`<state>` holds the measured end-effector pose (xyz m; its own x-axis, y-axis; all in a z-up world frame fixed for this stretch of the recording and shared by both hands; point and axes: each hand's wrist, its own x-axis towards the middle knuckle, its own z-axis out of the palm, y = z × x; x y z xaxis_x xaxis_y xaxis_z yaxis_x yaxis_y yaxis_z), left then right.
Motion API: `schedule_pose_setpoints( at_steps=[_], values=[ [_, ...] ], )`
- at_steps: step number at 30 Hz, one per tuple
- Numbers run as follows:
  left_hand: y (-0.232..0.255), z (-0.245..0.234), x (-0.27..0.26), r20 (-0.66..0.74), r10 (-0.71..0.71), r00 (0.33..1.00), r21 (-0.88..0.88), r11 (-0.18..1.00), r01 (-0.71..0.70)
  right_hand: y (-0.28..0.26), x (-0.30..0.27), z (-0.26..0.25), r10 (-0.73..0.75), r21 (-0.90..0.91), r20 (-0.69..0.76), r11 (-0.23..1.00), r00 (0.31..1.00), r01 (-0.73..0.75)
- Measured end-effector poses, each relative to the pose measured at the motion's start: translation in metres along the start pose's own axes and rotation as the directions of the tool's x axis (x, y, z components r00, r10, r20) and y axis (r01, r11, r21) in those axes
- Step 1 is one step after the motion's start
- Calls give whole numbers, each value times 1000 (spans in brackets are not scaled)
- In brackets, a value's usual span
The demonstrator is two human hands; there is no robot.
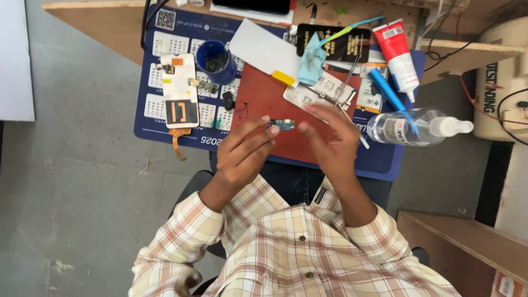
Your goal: The person uses a screwdriver and tweezers to manipulate a small circuit board on a workbench. They then wipe the board with a cloth and apply liquid from a spray bottle, continuing to clean and adjust the component with tools.
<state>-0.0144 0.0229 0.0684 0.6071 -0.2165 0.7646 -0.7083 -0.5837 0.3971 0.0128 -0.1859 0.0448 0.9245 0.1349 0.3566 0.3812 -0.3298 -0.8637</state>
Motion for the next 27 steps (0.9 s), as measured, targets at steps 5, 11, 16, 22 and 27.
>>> schedule_pose_setpoints(
  at_steps=[5, 11, 16, 22, 27],
  values=[
    [18, -1, 17, -33, -87, 996, -103, 991, 83, -11, -16, 5, 350, 511, 121, 780, 929, -361],
    [45, -24, 53, -42, -212, 976, -351, 918, 185, -43, -8, -23, 150, 606, -13, 788, 989, -111],
    [60, -42, 83, 47, -293, 955, -520, 809, 274, -70, 1, -30, 85, 761, -123, 648, 989, 39],
    [65, -43, 84, 119, -378, 918, -672, 650, 355, -80, -6, -38, 103, 785, -167, 616, 980, 69],
    [69, -49, 79, 176, -389, 904, -718, 577, 388, -85, -10, -39, 107, 789, -162, 610, 981, 63]
  ],
)
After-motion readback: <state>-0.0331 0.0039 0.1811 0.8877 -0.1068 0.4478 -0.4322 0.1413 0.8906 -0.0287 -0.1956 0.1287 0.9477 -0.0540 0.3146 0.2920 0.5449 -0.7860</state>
